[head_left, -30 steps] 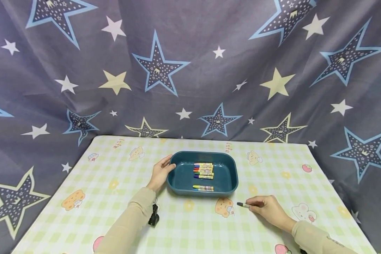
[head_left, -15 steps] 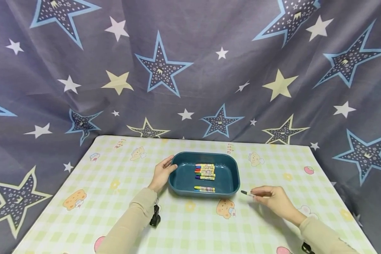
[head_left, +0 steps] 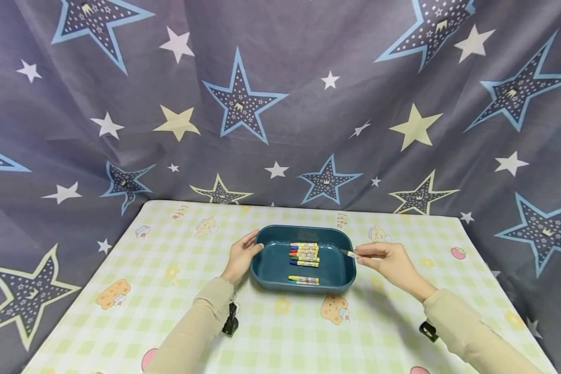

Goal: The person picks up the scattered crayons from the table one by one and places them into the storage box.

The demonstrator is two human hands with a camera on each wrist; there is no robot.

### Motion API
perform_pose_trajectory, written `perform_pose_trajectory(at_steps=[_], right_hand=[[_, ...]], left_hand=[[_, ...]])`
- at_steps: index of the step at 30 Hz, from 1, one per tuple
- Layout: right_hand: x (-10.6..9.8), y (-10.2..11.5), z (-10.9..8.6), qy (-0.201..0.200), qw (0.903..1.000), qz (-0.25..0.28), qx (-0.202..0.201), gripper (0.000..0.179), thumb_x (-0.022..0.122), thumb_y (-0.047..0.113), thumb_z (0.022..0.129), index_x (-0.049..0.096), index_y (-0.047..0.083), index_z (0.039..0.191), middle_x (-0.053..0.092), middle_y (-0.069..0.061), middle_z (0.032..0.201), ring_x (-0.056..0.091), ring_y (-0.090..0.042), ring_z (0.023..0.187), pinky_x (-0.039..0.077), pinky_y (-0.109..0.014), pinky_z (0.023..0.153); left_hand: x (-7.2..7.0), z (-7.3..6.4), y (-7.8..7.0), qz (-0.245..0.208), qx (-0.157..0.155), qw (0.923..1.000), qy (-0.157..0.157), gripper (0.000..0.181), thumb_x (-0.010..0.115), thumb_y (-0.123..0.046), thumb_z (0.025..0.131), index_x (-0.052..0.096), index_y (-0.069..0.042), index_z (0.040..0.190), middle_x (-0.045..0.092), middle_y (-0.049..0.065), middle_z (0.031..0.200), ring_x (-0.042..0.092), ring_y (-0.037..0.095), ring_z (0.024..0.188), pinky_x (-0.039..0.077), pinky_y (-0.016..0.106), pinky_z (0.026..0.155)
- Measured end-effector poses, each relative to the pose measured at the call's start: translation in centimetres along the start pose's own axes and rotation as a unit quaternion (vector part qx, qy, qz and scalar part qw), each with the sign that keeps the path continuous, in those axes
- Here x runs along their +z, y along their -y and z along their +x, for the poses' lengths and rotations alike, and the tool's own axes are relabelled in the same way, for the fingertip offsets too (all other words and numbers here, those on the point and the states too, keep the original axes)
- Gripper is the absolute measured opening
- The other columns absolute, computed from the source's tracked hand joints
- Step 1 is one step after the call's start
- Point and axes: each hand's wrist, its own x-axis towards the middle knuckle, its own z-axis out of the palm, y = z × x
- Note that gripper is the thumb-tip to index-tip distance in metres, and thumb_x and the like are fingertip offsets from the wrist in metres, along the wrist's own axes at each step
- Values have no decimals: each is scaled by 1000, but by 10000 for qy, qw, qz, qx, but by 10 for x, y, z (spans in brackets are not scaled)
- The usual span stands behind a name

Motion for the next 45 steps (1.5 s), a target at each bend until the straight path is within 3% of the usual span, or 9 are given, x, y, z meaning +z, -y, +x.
perform_pose_trajectory(at_steps=[8, 15, 26, 35, 40, 45], right_hand=[[33, -1, 26, 240, 9991, 305, 144, 26, 72, 8, 77, 69, -1, 102, 69, -16, 100, 67, -9, 85, 56, -20, 73], [60, -1, 46, 462, 9962, 631, 390, 27, 67, -2, 79, 66, -5, 106, 68, -19, 101, 67, -26, 91, 56, -24, 76], [101, -18, 64, 810, 9942, 556, 426, 26, 70, 2, 77, 68, 1, 104, 69, -15, 96, 66, -23, 88, 57, -27, 73], [112, -30, 66, 1158, 9909, 367, 574, 24, 71, -2, 74, 69, -3, 99, 69, -18, 95, 67, -23, 84, 57, -27, 70], [113, -30, 66, 1308, 9858, 495, 926, 26, 70, -6, 73, 68, -4, 98, 69, -19, 90, 68, -25, 79, 58, -29, 69], [114, -32, 66, 1272, 9848, 633, 1000, 28, 69, -11, 72, 67, -7, 99, 68, -21, 90, 68, -28, 79, 58, -31, 69]], left_hand=[[0, 0, 2, -40, 55, 10000, 6, 50, 60, -10, 86, 46, -6, 134, 48, 16, 135, 42, 28, 128, 37, 39, 107], [0, 0, 1, -35, 58, 10000, 19, 49, 59, -10, 86, 47, -7, 134, 47, 16, 135, 42, 28, 128, 37, 38, 107], [1, 0, 2, -31, 21, 10000, 35, 51, 61, -10, 85, 47, -6, 134, 48, 17, 134, 43, 29, 127, 38, 39, 106], [0, -1, -1, -42, -41, 10000, 56, 50, 60, -11, 86, 47, -7, 134, 48, 16, 135, 43, 28, 127, 38, 38, 106], [0, -2, -2, 6, -51, 10000, 12, 50, 59, -11, 86, 46, -7, 135, 48, 16, 135, 42, 28, 128, 37, 37, 107], [1, -1, -2, 33, -97, 9999, -15, 50, 59, -11, 87, 47, -8, 135, 47, 16, 135, 41, 28, 129, 36, 38, 107]])
